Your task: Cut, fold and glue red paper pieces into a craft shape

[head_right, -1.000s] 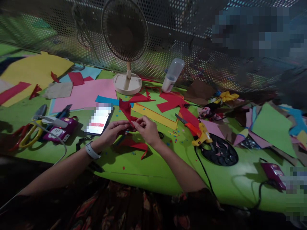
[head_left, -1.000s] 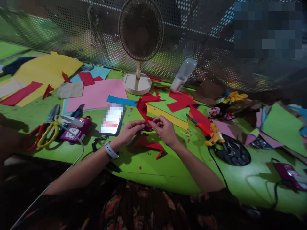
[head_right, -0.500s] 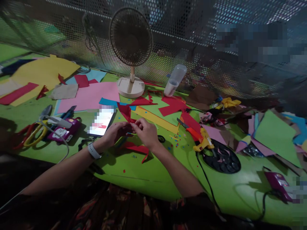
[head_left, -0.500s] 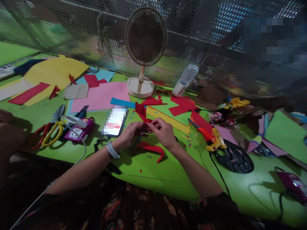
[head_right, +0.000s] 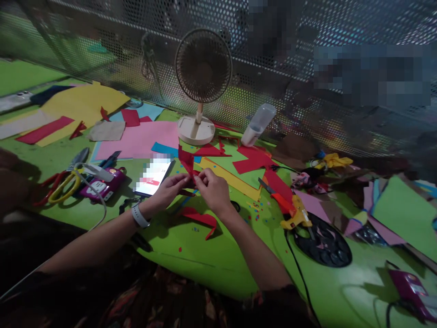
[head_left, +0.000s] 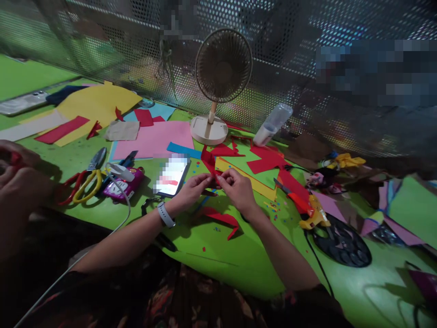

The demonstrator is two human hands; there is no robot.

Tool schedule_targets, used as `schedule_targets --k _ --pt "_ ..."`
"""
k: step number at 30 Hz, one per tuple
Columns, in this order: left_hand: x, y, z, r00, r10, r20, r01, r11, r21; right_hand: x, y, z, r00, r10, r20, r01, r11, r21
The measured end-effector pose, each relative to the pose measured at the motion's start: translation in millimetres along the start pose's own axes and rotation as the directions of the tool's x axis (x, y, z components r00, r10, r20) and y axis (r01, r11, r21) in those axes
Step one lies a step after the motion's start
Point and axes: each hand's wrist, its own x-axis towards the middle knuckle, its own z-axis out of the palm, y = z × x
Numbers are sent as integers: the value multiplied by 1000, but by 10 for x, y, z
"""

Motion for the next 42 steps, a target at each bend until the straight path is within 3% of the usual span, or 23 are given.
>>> schedule_targets --k 2,4,8,11,14,20,23,27,34,42 --pt "3 12 0 1000 3 -7 -3 1000 -7 2 -19 -7 1000 -20 -14 20 999 -29" --pt "7 15 -2 1000 6 -23 -6 1000 -26 -9 -31 -34 1000 -8 1 8 998 56" --pt "14 5 -9 999 13 -43 -16 998 -64 -61 -5 -130 974 94 205 -163 922 352" --pt "17 0 -8 998 9 -61 -15 994 -107 -101 49 -170 943 111 312 -242 875 419" --pt "20 -1 -6 996 -18 -83 4 986 -169 -116 97 -148 939 73 335 -232 854 466" --pt "22 -20 11 993 -43 -106 21 980 -196 -130 156 -49 943 19 332 -192 847 495" --pt "14 -54 54 987 -44 -156 7 973 -231 -145 170 10 943 60 326 -225 838 496" --pt "-10 -97 130 981 -31 -191 -34 945 -326 -140 127 91 966 153 209 -244 813 529" --pt "-14 -114 150 990 -31 -141 -28 917 -398 -126 63 134 974 200 106 -226 850 476" --pt "-27 -109 132 978 -133 -160 37 868 -495 -174 75 138 994 104 40 -111 944 310"
